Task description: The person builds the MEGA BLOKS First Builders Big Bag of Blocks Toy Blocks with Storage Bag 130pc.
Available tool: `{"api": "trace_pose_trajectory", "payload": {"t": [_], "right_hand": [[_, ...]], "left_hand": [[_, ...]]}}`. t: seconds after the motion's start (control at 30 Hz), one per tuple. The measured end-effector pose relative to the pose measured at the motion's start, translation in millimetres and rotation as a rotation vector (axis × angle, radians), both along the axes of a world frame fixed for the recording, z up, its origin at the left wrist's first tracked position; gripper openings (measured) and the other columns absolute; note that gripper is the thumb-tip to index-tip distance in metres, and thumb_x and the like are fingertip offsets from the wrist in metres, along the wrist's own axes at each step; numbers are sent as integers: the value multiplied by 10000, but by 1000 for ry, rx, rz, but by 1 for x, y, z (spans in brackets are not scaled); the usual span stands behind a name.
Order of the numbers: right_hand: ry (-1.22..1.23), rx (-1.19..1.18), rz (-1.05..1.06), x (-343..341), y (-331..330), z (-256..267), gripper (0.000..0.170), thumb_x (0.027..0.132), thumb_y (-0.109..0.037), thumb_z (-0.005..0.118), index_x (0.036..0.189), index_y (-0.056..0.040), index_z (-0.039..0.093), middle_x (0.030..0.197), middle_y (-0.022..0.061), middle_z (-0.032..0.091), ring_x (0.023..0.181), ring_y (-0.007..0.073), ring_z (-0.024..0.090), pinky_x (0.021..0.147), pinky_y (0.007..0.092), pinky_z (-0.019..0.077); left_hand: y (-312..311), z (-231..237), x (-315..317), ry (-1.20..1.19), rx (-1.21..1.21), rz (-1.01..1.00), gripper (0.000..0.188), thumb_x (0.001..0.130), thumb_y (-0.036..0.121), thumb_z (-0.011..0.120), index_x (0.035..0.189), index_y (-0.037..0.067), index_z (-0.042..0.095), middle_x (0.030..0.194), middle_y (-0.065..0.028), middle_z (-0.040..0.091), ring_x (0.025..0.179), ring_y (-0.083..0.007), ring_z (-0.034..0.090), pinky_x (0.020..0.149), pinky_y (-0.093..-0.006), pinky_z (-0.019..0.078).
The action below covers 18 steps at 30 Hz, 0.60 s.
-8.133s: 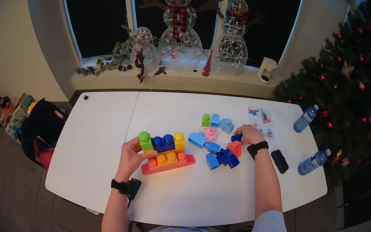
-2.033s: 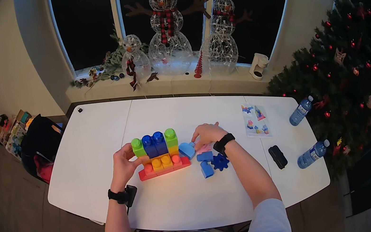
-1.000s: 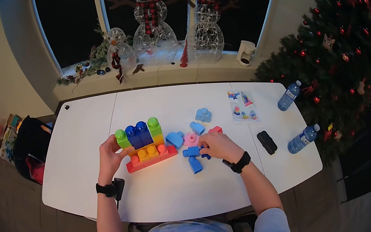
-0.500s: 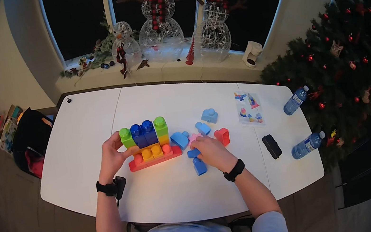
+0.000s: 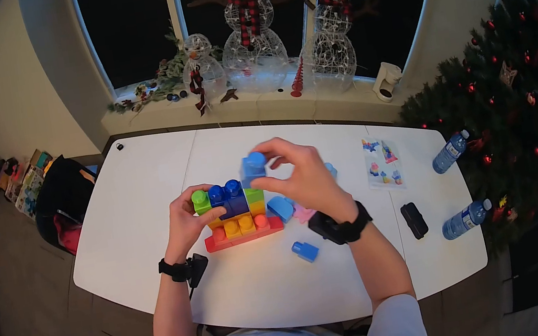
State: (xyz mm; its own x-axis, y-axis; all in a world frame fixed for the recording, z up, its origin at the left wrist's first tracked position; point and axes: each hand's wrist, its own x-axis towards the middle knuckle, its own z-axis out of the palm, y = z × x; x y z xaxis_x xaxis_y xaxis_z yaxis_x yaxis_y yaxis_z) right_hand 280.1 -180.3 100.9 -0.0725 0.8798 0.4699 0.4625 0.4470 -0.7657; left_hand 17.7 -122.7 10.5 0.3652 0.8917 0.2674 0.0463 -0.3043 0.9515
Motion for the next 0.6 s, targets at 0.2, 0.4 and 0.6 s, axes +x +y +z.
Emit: {"api": "trace_pose_trajectory", "payload": {"t": [0.2, 0.4, 0.6], "right_hand": [[-102, 32, 223, -42, 39, -5, 443, 785, -116, 856, 1193, -35, 703, 1068, 118, 753, 1012, 224, 727, 941, 342, 562], [-103, -61, 286, -47, 39, -13, 426, 797, -100, 834, 1192, -18, 695, 1073, 136, 748, 987, 253, 737, 916, 361, 578], [-162, -1, 277, -50, 39, -20, 410, 812, -100, 825, 1191, -16, 694, 1044, 147, 733, 929, 290, 734, 877, 373, 591]], "left_hand": [[4, -3, 1, -8, -12, 20, 465, 771, 73, 916, 1173, -1, 694, 1036, -58, 733, 924, -122, 686, 854, -290, 590], [5, -5, -1, 19, -6, 11, 470, 766, 86, 925, 1165, -3, 692, 1019, -53, 729, 916, -117, 686, 843, -285, 587], [5, -4, 0, 27, -6, 20, 461, 775, 91, 921, 1161, -7, 688, 1007, -47, 727, 903, -116, 684, 838, -283, 584]]}}
